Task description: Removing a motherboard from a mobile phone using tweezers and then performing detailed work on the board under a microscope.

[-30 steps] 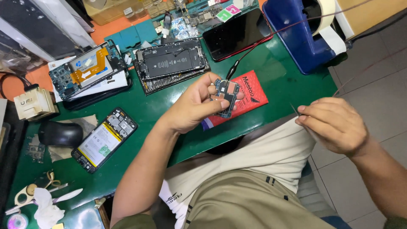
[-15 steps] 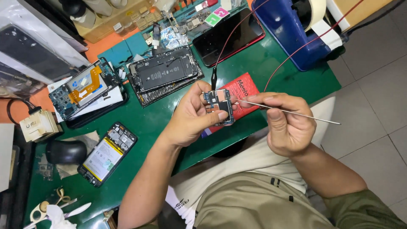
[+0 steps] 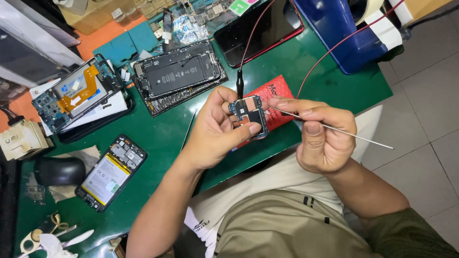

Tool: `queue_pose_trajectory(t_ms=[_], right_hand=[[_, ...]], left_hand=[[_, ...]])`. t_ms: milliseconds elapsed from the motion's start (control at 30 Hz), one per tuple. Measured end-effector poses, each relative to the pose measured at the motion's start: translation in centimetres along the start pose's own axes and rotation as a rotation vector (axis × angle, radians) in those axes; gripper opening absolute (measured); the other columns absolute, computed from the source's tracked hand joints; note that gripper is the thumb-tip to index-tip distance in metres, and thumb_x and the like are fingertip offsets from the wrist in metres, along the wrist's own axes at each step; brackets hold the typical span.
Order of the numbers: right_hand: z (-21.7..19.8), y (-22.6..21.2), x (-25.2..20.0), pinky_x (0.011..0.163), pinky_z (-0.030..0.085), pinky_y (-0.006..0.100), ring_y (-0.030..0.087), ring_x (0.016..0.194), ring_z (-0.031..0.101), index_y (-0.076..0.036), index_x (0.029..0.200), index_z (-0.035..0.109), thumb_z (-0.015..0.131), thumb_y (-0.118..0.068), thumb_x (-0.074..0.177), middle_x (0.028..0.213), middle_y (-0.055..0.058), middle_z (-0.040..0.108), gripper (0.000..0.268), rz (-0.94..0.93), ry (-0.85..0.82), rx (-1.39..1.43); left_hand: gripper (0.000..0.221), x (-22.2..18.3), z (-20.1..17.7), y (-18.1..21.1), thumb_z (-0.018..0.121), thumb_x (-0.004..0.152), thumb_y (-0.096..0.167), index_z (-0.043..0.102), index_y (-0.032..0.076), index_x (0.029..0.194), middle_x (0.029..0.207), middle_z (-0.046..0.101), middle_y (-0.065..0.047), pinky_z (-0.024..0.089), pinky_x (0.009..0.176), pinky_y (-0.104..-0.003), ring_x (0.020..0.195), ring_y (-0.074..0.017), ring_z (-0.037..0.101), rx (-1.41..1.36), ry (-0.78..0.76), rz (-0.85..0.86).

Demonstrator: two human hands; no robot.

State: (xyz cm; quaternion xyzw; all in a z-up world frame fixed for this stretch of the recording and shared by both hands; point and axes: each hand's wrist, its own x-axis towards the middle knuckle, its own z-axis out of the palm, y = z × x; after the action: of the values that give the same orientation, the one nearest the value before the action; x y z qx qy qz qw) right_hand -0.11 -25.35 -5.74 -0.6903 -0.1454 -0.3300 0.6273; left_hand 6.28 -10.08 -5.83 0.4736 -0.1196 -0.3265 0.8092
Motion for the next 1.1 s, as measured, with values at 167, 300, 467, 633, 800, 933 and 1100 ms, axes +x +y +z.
queue_pose_trajectory(t_ms=[167, 300, 467, 633, 800, 933, 1100], right_hand=[[-0.32, 0.13, -0.13, 0.086, 0.056, 0.05, 0.042, 0.093, 0.06, -0.004, 0.101, 0.039, 0.031, -0.009, 0.095, 0.097, 0.023, 0.053, 0.011, 0.004, -0.056, 0.001], [-0.17, 0.29, 0.08, 0.084, 0.056, 0.051, 0.043, 0.091, 0.059, -0.002, 0.1, 0.038, 0.03, -0.007, 0.095, 0.097, 0.024, 0.051, 0.011, -0.075, -0.091, -0.003], [-0.04, 0.18, 0.22, 0.08, 0.057, 0.052, 0.044, 0.087, 0.06, -0.002, 0.099, 0.035, 0.03, -0.006, 0.094, 0.094, 0.026, 0.05, 0.008, -0.082, -0.076, -0.035], [-0.02, 0.42, 0.1, 0.078, 0.058, 0.049, 0.044, 0.086, 0.06, -0.001, 0.098, 0.035, 0.03, -0.005, 0.093, 0.094, 0.027, 0.05, 0.008, -0.103, -0.074, -0.068], [-0.14, 0.44, 0.01, 0.082, 0.057, 0.049, 0.043, 0.09, 0.06, -0.001, 0.097, 0.037, 0.031, -0.006, 0.093, 0.096, 0.027, 0.05, 0.009, -0.051, -0.094, -0.048], [-0.18, 0.42, -0.11, 0.081, 0.058, 0.047, 0.043, 0.089, 0.061, -0.001, 0.097, 0.038, 0.031, -0.007, 0.093, 0.096, 0.027, 0.051, 0.009, -0.037, -0.087, -0.072], [-0.1, 0.39, -0.09, 0.081, 0.058, 0.047, 0.043, 0.089, 0.061, 0.0, 0.097, 0.038, 0.032, -0.007, 0.093, 0.095, 0.027, 0.051, 0.01, -0.043, -0.086, -0.082]], left_hand=[[0.038, -0.03, -0.06, -0.12, 0.061, 0.073, -0.006, 0.032, 0.013, 0.09, 0.092, 0.052, -0.007, 0.05, 0.069, -0.023, 0.069, -0.011, 0.053, -0.035, -0.02, 0.005], [0.037, -0.07, -0.05, -0.13, 0.061, 0.074, -0.007, 0.033, 0.012, 0.09, 0.094, 0.053, -0.007, 0.048, 0.07, -0.021, 0.07, -0.0088, 0.051, -0.034, -0.02, 0.019], [0.037, -0.02, 0.14, 0.02, 0.06, 0.073, -0.007, 0.032, 0.012, 0.088, 0.085, 0.047, -0.004, 0.047, 0.067, -0.019, 0.066, -0.0078, 0.048, -0.017, -0.018, 0.03], [0.036, 0.02, 0.28, 0.11, 0.059, 0.074, -0.008, 0.032, 0.012, 0.088, 0.086, 0.043, -0.004, 0.048, 0.069, -0.021, 0.074, -0.0116, 0.053, 0.015, -0.016, 0.063], [0.036, 0.04, 0.27, 0.11, 0.059, 0.074, -0.007, 0.032, 0.012, 0.088, 0.086, 0.041, -0.002, 0.044, 0.067, -0.018, 0.075, -0.0097, 0.052, 0.044, -0.008, 0.065], [0.036, 0.08, 0.36, 0.16, 0.059, 0.073, -0.008, 0.032, 0.012, 0.088, 0.085, 0.039, -0.001, 0.046, 0.068, -0.019, 0.081, -0.0098, 0.052, 0.036, -0.005, 0.072], [0.037, 0.05, 0.35, 0.21, 0.059, 0.073, -0.007, 0.031, 0.013, 0.087, 0.084, 0.033, 0.0, 0.045, 0.067, -0.019, 0.082, -0.0113, 0.053, 0.054, -0.003, 0.076]])
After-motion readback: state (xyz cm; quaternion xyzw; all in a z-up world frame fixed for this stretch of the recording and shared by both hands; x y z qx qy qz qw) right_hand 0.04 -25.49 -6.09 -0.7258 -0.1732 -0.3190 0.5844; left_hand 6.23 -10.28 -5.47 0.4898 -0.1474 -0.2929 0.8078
